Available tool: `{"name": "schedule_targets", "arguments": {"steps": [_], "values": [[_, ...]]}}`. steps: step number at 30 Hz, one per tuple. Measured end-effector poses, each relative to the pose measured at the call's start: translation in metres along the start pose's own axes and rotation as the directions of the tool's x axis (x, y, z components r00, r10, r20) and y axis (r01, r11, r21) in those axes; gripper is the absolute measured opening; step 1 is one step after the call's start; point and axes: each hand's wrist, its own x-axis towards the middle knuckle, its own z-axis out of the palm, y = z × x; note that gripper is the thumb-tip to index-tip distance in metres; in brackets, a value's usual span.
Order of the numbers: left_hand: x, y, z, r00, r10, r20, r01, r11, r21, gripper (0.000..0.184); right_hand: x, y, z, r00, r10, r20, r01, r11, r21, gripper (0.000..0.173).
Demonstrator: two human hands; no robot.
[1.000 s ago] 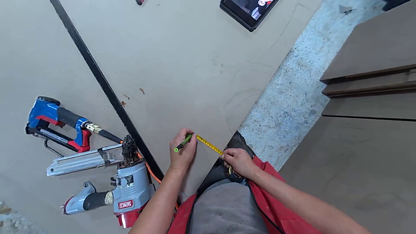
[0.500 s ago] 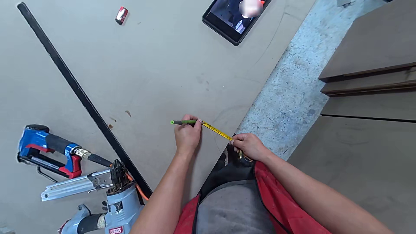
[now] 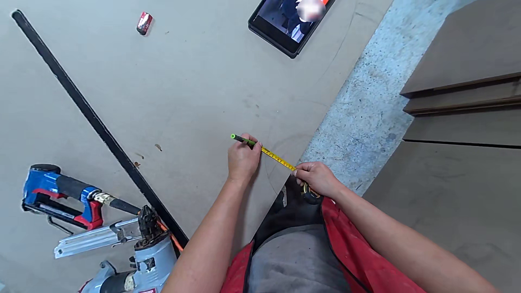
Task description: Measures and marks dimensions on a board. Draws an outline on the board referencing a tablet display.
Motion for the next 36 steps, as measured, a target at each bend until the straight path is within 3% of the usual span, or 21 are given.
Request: {"name": "schedule_targets", "arguments": {"steps": [5, 10, 15, 18, 22, 26, 30, 36], "values": [[-0.042, -0.039, -0.018, 0.998, -0.058, 0.022, 0.058, 0.998, 0.026, 0.017, -0.021, 0.01, 0.053, 1.0, -0.008, 0.018, 0.009, 1.0, -0.029, 0.023], [-0.102, -0.1, -0.034, 0.996, -0.069, -0.064, 0.07, 0.998, 0.011, 0.013, -0.047, 0.014, 0.113, 0.989, 0.053, 0.136, -0.046, 0.997, -0.056, 0.028], [-0.149, -0.148, -0.044, 0.981, -0.153, -0.119, 0.138, 0.983, -0.124, 0.013, -0.062, 0.019, 0.149, 0.972, 0.033, 0.234, -0.005, 0.993, -0.12, 0.031], [-0.173, -0.172, -0.045, 0.972, -0.2, -0.124, 0.162, 0.95, -0.265, 0.012, -0.07, 0.007, 0.14, 0.964, -0.009, 0.265, 0.052, 0.986, -0.155, 0.032], [-0.201, -0.191, -0.037, 0.971, -0.213, -0.109, 0.18, 0.95, -0.255, 0.019, -0.083, -0.007, 0.112, 0.975, -0.073, 0.21, 0.114, 0.976, -0.187, 0.03], [-0.211, -0.193, -0.031, 0.975, -0.167, -0.145, 0.13, 0.964, -0.231, 0.022, -0.095, -0.013, 0.076, 0.99, -0.109, 0.094, 0.128, 0.965, -0.227, 0.027], [-0.216, -0.193, -0.027, 0.961, -0.219, -0.169, 0.167, 0.946, -0.277, 0.023, -0.095, -0.019, 0.047, 0.991, -0.134, -0.004, 0.128, 0.953, -0.273, 0.026], [-0.233, -0.186, -0.011, 0.908, -0.351, -0.228, 0.228, 0.871, -0.435, 0.025, -0.066, -0.035, 0.013, 0.986, -0.167, 0.024, 0.168, 0.959, -0.227, 0.028]]}}
